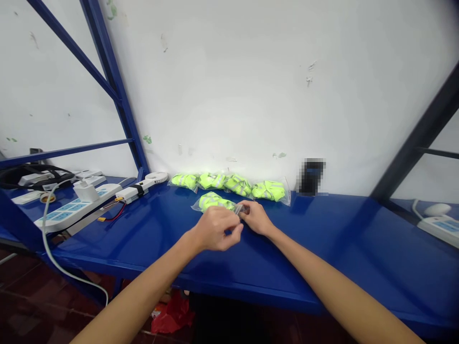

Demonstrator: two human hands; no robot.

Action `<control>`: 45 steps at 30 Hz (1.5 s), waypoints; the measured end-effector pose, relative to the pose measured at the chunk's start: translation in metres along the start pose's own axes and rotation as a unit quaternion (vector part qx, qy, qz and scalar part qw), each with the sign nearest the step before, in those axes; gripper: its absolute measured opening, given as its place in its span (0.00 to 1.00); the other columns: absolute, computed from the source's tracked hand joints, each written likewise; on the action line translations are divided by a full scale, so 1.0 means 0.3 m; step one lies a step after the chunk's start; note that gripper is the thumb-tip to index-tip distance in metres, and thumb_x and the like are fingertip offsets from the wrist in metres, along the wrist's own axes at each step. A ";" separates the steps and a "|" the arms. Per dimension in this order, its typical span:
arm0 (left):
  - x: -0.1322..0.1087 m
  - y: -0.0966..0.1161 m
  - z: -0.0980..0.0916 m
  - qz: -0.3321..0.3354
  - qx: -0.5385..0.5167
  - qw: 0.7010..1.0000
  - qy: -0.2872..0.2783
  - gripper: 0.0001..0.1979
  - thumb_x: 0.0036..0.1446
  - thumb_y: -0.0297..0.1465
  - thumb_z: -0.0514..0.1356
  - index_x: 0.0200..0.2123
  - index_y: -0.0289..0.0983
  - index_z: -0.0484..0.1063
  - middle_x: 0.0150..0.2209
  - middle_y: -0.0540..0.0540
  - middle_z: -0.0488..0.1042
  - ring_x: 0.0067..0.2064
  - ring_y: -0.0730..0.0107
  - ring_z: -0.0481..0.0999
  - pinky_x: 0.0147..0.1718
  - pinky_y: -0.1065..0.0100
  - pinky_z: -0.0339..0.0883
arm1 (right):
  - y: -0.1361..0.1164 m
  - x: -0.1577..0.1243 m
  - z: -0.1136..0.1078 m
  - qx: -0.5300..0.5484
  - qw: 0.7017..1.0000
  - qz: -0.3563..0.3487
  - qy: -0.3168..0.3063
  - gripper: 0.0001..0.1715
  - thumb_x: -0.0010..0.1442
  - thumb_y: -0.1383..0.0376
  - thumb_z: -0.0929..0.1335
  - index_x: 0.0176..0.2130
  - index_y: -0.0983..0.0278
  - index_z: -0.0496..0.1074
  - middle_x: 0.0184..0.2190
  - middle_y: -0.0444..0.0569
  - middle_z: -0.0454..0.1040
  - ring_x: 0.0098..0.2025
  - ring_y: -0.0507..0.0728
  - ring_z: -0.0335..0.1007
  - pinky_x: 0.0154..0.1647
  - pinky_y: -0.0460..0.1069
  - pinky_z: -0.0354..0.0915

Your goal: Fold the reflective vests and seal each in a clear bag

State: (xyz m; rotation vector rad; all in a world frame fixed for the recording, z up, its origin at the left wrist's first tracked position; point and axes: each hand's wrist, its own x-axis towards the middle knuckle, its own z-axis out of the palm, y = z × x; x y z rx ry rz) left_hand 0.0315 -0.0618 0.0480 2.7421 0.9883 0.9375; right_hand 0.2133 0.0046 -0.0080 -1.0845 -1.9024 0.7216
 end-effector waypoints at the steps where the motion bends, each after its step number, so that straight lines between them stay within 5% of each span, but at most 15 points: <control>1: 0.024 0.002 -0.028 -0.009 0.013 1.000 0.026 0.17 0.57 0.38 0.51 0.17 0.40 0.58 0.18 0.49 0.60 0.24 0.70 0.58 0.31 0.65 0.58 | 0.002 0.000 0.002 0.029 0.999 -0.005 -0.030 0.11 0.54 0.67 0.66 0.38 0.64 0.75 0.31 0.46 0.76 0.32 0.54 0.72 0.37 0.50 0.68; 4: 0.105 -0.017 -0.094 -0.073 0.025 0.996 0.052 0.19 0.61 0.38 0.46 0.22 0.38 0.65 0.22 0.48 0.65 0.26 0.70 0.62 0.32 0.67 0.58 | -0.001 -0.005 0.017 0.164 0.982 0.002 -0.095 0.15 0.58 0.62 0.65 0.42 0.64 0.76 0.33 0.47 0.78 0.36 0.56 0.75 0.41 0.53 0.71; 9: 0.159 -0.107 -0.074 -0.086 -0.009 0.993 -0.085 0.17 0.62 0.38 0.47 0.37 0.38 0.74 0.34 0.46 0.76 0.35 0.64 0.71 0.38 0.67 0.60 | -0.006 0.002 0.051 0.298 0.947 0.080 -0.095 0.18 0.60 0.57 0.67 0.47 0.63 0.73 0.39 0.50 0.77 0.40 0.56 0.76 0.45 0.55 0.72; 12: 0.145 -0.165 -0.005 -0.112 0.008 0.989 -0.095 0.18 0.63 0.37 0.45 0.43 0.41 0.73 0.41 0.45 0.77 0.41 0.61 0.74 0.42 0.66 0.61 | -0.004 0.005 0.057 0.266 0.958 0.104 -0.031 0.18 0.62 0.54 0.64 0.46 0.62 0.70 0.34 0.49 0.75 0.34 0.55 0.76 0.37 0.52 0.74; 16: 0.135 -0.196 0.072 -0.197 0.085 0.975 -0.064 0.19 0.63 0.37 0.45 0.51 0.41 0.69 0.43 0.41 0.77 0.43 0.56 0.74 0.41 0.63 0.61 | -0.017 -0.011 0.055 0.081 0.993 0.049 0.074 0.17 0.62 0.52 0.62 0.36 0.62 0.69 0.27 0.45 0.71 0.30 0.54 0.69 0.34 0.49 0.69; 19: 0.138 -0.185 0.101 -0.240 0.146 0.957 -0.074 0.20 0.63 0.38 0.44 0.47 0.38 0.71 0.39 0.39 0.77 0.40 0.54 0.75 0.39 0.62 0.62 | -0.032 -0.024 0.053 -0.038 0.995 0.025 0.094 0.22 0.63 0.53 0.60 0.27 0.63 0.70 0.28 0.47 0.70 0.36 0.56 0.67 0.44 0.52 0.64; 22: 0.141 -0.172 0.111 -0.270 0.177 0.943 -0.077 0.20 0.63 0.39 0.44 0.39 0.37 0.72 0.35 0.39 0.77 0.39 0.54 0.76 0.37 0.63 0.62 | -0.043 -0.031 0.051 0.006 0.997 0.020 0.071 0.20 0.62 0.54 0.61 0.28 0.64 0.73 0.33 0.49 0.71 0.42 0.57 0.68 0.49 0.52 0.62; 26: 0.143 -0.180 0.106 -0.313 0.123 0.939 -0.077 0.19 0.63 0.37 0.42 0.34 0.38 0.71 0.40 0.38 0.77 0.43 0.53 0.75 0.37 0.63 0.61 | -0.059 -0.033 0.048 0.206 0.976 0.060 -0.035 0.14 0.56 0.56 0.67 0.31 0.64 0.74 0.29 0.45 0.75 0.35 0.55 0.72 0.41 0.50 0.67; 29: 0.157 -0.203 0.093 -0.336 0.094 0.934 -0.082 0.20 0.62 0.36 0.42 0.31 0.39 0.71 0.43 0.38 0.77 0.42 0.53 0.76 0.34 0.64 0.61 | -0.065 -0.031 0.051 0.281 0.953 0.110 -0.032 0.13 0.51 0.57 0.71 0.30 0.65 0.72 0.25 0.45 0.75 0.28 0.53 0.73 0.32 0.48 0.69; 33: 0.195 -0.235 0.038 -0.343 0.074 0.930 -0.107 0.16 0.56 0.37 0.48 0.25 0.37 0.70 0.34 0.37 0.78 0.33 0.57 0.75 0.29 0.66 0.60 | -0.057 -0.027 0.055 0.250 0.957 0.141 -0.033 0.15 0.51 0.56 0.71 0.32 0.66 0.72 0.25 0.48 0.75 0.23 0.54 0.74 0.19 0.45 0.65; 38: 0.217 -0.235 -0.053 -0.342 0.082 0.930 -0.106 0.12 0.52 0.37 0.52 0.29 0.36 0.71 0.32 0.37 0.77 0.31 0.57 0.74 0.28 0.66 0.58 | -0.052 -0.036 0.050 0.138 0.986 0.079 -0.052 0.12 0.54 0.58 0.69 0.33 0.65 0.74 0.26 0.48 0.75 0.23 0.55 0.75 0.15 0.43 0.63; 45: 0.174 -0.186 -0.017 -0.399 0.091 0.907 -0.099 0.26 0.56 0.48 0.45 0.28 0.35 0.72 0.37 0.32 0.77 0.36 0.50 0.75 0.32 0.63 0.59 | -0.072 -0.044 0.053 0.155 0.986 0.042 -0.051 0.14 0.57 0.54 0.67 0.33 0.63 0.68 0.27 0.45 0.75 0.18 0.50 0.70 0.17 0.43 0.61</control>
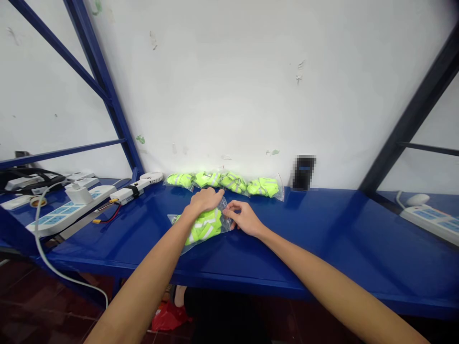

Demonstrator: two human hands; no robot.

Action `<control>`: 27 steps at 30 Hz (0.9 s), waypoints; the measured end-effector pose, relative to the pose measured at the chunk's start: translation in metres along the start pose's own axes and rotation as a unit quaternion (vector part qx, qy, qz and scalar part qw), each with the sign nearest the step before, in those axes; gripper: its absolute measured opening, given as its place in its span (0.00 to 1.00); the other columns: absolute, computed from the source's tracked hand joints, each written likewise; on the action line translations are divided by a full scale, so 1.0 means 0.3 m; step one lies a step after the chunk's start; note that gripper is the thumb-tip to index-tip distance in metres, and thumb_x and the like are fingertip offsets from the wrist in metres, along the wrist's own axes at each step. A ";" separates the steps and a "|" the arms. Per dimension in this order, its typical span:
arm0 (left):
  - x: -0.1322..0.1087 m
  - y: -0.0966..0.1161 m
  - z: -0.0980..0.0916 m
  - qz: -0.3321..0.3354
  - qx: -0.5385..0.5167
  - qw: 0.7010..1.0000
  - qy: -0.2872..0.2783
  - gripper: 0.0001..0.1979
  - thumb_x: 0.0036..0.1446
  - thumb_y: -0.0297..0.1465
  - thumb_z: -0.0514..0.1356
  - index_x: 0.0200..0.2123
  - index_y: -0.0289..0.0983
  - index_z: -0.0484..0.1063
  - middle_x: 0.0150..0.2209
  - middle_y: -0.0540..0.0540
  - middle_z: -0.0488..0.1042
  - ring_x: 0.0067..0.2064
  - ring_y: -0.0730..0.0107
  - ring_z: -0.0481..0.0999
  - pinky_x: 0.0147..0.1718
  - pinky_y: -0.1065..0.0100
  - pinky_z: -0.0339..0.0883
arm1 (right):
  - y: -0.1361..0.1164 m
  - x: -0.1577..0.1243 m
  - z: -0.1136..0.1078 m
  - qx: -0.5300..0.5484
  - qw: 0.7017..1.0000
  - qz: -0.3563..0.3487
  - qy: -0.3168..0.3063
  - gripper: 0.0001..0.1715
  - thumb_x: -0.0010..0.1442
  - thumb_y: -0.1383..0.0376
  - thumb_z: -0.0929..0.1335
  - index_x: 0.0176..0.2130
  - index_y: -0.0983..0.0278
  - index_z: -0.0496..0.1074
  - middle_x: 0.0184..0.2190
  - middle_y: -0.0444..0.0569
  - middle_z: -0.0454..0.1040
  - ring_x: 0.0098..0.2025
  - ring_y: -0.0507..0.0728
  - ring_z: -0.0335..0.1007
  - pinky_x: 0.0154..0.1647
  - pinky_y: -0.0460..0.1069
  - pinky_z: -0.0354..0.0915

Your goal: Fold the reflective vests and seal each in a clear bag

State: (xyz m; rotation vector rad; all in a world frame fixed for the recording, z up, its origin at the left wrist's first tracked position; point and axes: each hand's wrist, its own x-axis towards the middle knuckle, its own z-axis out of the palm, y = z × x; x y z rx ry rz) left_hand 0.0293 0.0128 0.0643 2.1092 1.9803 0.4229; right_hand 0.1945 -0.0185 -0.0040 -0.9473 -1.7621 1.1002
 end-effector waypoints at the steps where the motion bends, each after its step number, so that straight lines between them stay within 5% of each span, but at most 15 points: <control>1: -0.005 -0.003 0.012 0.001 -0.010 1.000 -0.002 0.26 0.56 0.48 0.45 0.27 0.34 0.72 0.36 0.32 0.76 0.36 0.49 0.75 0.31 0.63 0.59 | -0.001 0.000 0.002 0.009 1.000 -0.001 -0.003 0.15 0.58 0.53 0.66 0.32 0.63 0.67 0.24 0.44 0.74 0.17 0.50 0.69 0.17 0.42 0.61; 4: -0.014 -0.021 0.039 0.048 -0.056 0.997 0.003 0.21 0.56 0.43 0.47 0.22 0.35 0.69 0.31 0.36 0.76 0.35 0.54 0.74 0.31 0.64 0.57 | 0.003 0.002 0.008 0.028 1.000 0.009 0.002 0.16 0.58 0.52 0.67 0.33 0.62 0.66 0.16 0.39 0.68 0.16 0.50 0.66 0.17 0.42 0.60; 12: -0.003 -0.096 0.085 0.091 -0.145 0.985 0.009 0.16 0.54 0.38 0.51 0.19 0.36 0.67 0.20 0.49 0.67 0.25 0.69 0.64 0.26 0.68 0.53 | 0.019 0.016 0.019 0.018 0.997 0.077 -0.010 0.14 0.55 0.57 0.69 0.29 0.63 0.64 0.14 0.40 0.68 0.14 0.50 0.64 0.16 0.43 0.60; 20: 0.011 -0.133 0.097 0.141 -0.206 0.968 -0.004 0.17 0.55 0.38 0.50 0.25 0.34 0.73 0.25 0.47 0.71 0.28 0.69 0.66 0.28 0.68 0.57 | 0.023 0.036 0.019 -0.004 0.993 0.114 0.015 0.11 0.54 0.61 0.71 0.30 0.64 0.66 0.20 0.40 0.70 0.14 0.48 0.64 0.13 0.42 0.54; 27: 0.009 -0.127 0.081 0.150 -0.210 0.966 -0.026 0.18 0.57 0.39 0.49 0.26 0.34 0.72 0.24 0.48 0.68 0.26 0.69 0.63 0.26 0.69 0.55 | -0.005 0.029 0.005 0.041 0.988 0.149 -0.029 0.10 0.57 0.61 0.69 0.32 0.67 0.73 0.23 0.45 0.73 0.15 0.47 0.64 0.12 0.42 0.52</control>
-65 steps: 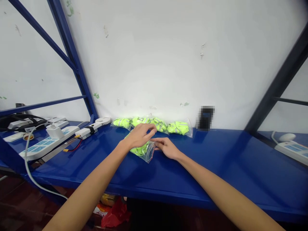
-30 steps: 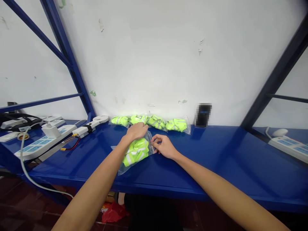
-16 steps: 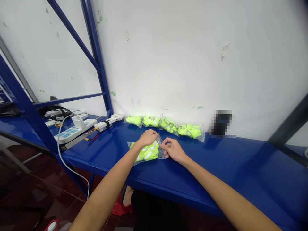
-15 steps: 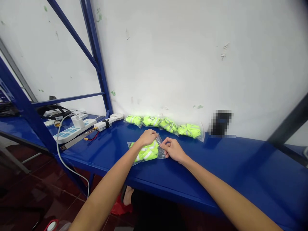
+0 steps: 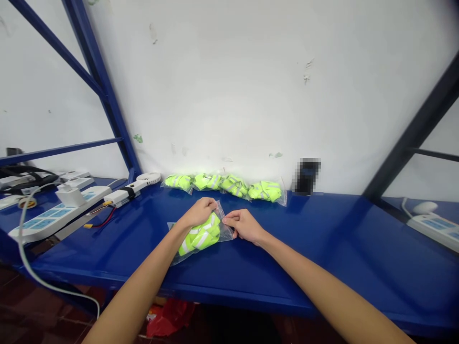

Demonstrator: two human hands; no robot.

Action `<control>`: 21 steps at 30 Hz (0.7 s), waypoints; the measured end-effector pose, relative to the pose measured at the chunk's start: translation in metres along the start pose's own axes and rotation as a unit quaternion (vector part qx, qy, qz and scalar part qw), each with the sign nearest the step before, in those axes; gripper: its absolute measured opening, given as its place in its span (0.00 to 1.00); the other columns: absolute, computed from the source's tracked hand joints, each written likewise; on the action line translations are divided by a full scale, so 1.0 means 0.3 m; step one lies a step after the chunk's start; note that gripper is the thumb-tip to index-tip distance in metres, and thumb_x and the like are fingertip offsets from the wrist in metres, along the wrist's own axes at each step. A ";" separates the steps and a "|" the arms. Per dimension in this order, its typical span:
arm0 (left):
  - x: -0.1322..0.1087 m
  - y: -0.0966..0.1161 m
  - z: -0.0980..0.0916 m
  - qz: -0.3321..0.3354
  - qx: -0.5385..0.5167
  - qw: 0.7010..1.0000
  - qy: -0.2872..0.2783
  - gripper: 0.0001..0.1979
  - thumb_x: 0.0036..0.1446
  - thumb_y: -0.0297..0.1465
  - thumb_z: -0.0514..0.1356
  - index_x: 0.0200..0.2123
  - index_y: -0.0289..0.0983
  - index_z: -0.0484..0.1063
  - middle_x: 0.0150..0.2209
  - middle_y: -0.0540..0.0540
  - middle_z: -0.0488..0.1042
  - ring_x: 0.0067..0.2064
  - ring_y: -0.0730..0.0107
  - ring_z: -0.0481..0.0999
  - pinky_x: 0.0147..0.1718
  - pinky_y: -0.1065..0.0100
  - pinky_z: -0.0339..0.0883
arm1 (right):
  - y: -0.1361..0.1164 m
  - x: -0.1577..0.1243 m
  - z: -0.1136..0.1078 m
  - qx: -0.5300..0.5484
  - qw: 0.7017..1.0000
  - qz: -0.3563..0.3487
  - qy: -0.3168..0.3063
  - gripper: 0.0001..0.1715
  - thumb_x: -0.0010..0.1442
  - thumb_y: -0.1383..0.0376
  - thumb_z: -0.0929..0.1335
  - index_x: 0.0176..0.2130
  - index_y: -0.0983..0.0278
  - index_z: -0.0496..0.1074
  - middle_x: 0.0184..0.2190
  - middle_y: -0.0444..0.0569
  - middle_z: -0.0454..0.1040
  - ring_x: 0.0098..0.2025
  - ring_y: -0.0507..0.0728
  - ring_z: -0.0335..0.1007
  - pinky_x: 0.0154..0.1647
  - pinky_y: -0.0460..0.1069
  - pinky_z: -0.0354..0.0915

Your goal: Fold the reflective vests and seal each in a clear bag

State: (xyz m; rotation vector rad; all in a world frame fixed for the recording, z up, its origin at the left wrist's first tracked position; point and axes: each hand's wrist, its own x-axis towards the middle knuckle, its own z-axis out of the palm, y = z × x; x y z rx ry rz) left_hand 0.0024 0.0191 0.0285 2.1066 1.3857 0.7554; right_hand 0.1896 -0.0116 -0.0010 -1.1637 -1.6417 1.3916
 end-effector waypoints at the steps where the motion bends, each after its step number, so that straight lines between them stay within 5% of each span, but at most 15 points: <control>1: 0.001 0.003 -0.003 -0.002 0.006 1.000 -0.006 0.19 0.58 0.40 0.49 0.26 0.35 0.72 0.23 0.49 0.67 0.25 0.70 0.62 0.26 0.69 0.53 | 0.002 0.000 0.000 0.001 1.000 -0.007 -0.004 0.10 0.57 0.61 0.68 0.31 0.67 0.73 0.23 0.45 0.73 0.15 0.47 0.64 0.12 0.43 0.52; 11: 0.067 0.058 -0.014 0.020 0.020 0.999 -0.044 0.21 0.59 0.46 0.50 0.24 0.35 0.68 0.22 0.51 0.62 0.23 0.73 0.58 0.24 0.69 0.51 | 0.015 0.013 -0.033 -0.067 0.992 -0.103 0.037 0.16 0.60 0.60 0.64 0.25 0.66 0.71 0.22 0.45 0.72 0.20 0.49 0.62 0.23 0.44 0.58; 17: 0.081 0.041 -0.010 0.004 -0.062 0.991 -0.118 0.17 0.52 0.44 0.58 0.29 0.35 0.71 0.26 0.48 0.71 0.27 0.69 0.68 0.27 0.69 0.58 | 0.024 0.016 -0.043 -0.089 0.990 -0.093 0.054 0.14 0.59 0.61 0.64 0.27 0.66 0.72 0.25 0.48 0.76 0.25 0.51 0.67 0.27 0.45 0.60; 21: 0.089 0.021 -0.013 -0.012 -0.159 0.977 -0.143 0.13 0.48 0.39 0.63 0.30 0.34 0.73 0.30 0.46 0.76 0.36 0.63 0.75 0.37 0.66 0.66 | 0.024 0.022 -0.033 -0.090 0.991 -0.084 0.053 0.13 0.60 0.62 0.63 0.28 0.66 0.71 0.24 0.47 0.75 0.21 0.50 0.63 0.23 0.44 0.58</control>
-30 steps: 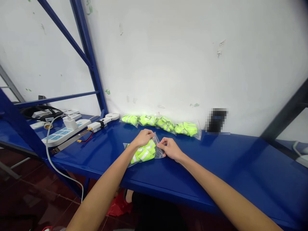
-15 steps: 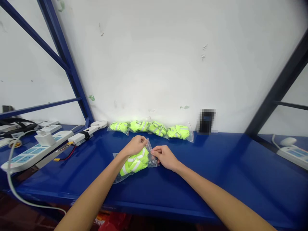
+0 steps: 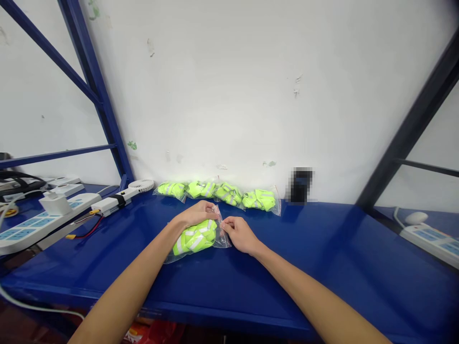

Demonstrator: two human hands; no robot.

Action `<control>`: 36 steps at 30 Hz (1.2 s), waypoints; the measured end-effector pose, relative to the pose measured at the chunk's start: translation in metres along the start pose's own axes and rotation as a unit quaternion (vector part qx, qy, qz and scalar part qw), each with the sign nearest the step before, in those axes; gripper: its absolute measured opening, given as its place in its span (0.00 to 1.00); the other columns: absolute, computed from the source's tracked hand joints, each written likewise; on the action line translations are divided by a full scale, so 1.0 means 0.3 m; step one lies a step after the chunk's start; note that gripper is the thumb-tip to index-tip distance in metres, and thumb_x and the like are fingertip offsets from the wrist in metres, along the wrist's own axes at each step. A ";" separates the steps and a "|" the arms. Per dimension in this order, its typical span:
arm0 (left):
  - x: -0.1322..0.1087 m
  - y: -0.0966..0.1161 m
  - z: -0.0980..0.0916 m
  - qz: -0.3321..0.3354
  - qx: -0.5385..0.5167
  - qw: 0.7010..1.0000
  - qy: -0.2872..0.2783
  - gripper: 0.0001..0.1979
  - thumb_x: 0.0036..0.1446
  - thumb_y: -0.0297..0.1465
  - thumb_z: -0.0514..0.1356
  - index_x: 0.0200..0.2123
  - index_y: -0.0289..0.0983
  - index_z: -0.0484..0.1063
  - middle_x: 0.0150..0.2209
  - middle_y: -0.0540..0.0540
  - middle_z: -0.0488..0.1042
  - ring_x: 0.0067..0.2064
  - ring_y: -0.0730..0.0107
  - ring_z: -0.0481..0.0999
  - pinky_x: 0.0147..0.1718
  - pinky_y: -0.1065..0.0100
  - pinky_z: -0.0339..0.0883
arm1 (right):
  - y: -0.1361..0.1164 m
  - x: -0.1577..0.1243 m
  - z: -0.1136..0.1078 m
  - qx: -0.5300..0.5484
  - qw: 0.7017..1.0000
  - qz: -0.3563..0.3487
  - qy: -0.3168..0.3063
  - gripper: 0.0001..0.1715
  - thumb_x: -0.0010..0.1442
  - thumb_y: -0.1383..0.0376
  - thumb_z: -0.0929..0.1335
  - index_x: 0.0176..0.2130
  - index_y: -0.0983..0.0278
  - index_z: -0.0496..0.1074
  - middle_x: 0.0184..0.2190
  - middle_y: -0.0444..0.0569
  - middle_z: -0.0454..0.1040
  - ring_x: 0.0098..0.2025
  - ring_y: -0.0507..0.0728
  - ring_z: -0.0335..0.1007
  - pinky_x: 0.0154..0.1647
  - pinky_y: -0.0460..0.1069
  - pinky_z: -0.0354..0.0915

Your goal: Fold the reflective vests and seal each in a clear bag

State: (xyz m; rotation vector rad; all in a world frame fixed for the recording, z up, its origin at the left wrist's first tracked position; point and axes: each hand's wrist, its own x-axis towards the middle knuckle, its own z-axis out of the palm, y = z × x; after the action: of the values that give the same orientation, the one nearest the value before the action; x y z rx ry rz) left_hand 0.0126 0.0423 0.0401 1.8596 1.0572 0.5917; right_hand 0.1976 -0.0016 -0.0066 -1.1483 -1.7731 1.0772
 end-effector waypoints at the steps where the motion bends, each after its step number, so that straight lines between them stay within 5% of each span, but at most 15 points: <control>1: 0.002 -0.004 -0.002 0.000 -0.026 1.000 -0.004 0.13 0.47 0.38 0.64 0.31 0.34 0.73 0.31 0.45 0.77 0.37 0.63 0.76 0.39 0.65 0.66 | 0.000 0.000 0.001 0.001 1.000 0.001 -0.001 0.13 0.60 0.62 0.63 0.28 0.66 0.71 0.24 0.46 0.74 0.20 0.50 0.62 0.22 0.44 0.57; 14: -0.002 0.007 0.004 -0.012 -0.067 0.998 0.017 0.13 0.44 0.32 0.65 0.35 0.35 0.72 0.29 0.45 0.79 0.36 0.61 0.78 0.41 0.63 0.68 | 0.001 0.021 0.003 0.072 0.997 0.007 -0.028 0.12 0.57 0.62 0.65 0.27 0.66 0.71 0.23 0.45 0.73 0.22 0.49 0.61 0.24 0.43 0.57; 23: 0.007 -0.021 0.012 -0.017 0.107 0.990 0.089 0.15 0.51 0.41 0.57 0.22 0.35 0.71 0.21 0.49 0.68 0.24 0.70 0.65 0.25 0.68 0.54 | 0.019 0.027 0.007 0.025 1.000 -0.016 -0.006 0.11 0.56 0.63 0.65 0.27 0.66 0.71 0.24 0.46 0.74 0.21 0.49 0.62 0.23 0.44 0.56; 36: -0.014 0.003 0.017 0.032 0.097 0.994 0.038 0.17 0.53 0.44 0.56 0.28 0.34 0.73 0.30 0.46 0.73 0.33 0.65 0.70 0.33 0.69 0.61 | 0.017 0.014 0.000 0.086 0.996 0.003 -0.015 0.10 0.54 0.62 0.67 0.28 0.67 0.73 0.25 0.47 0.76 0.22 0.50 0.64 0.25 0.44 0.58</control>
State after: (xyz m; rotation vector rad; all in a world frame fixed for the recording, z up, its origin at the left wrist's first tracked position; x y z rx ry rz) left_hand 0.0147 0.0361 0.0385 2.0604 1.1421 0.6210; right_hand 0.1980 0.0035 -0.0108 -1.0375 -1.6658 1.2308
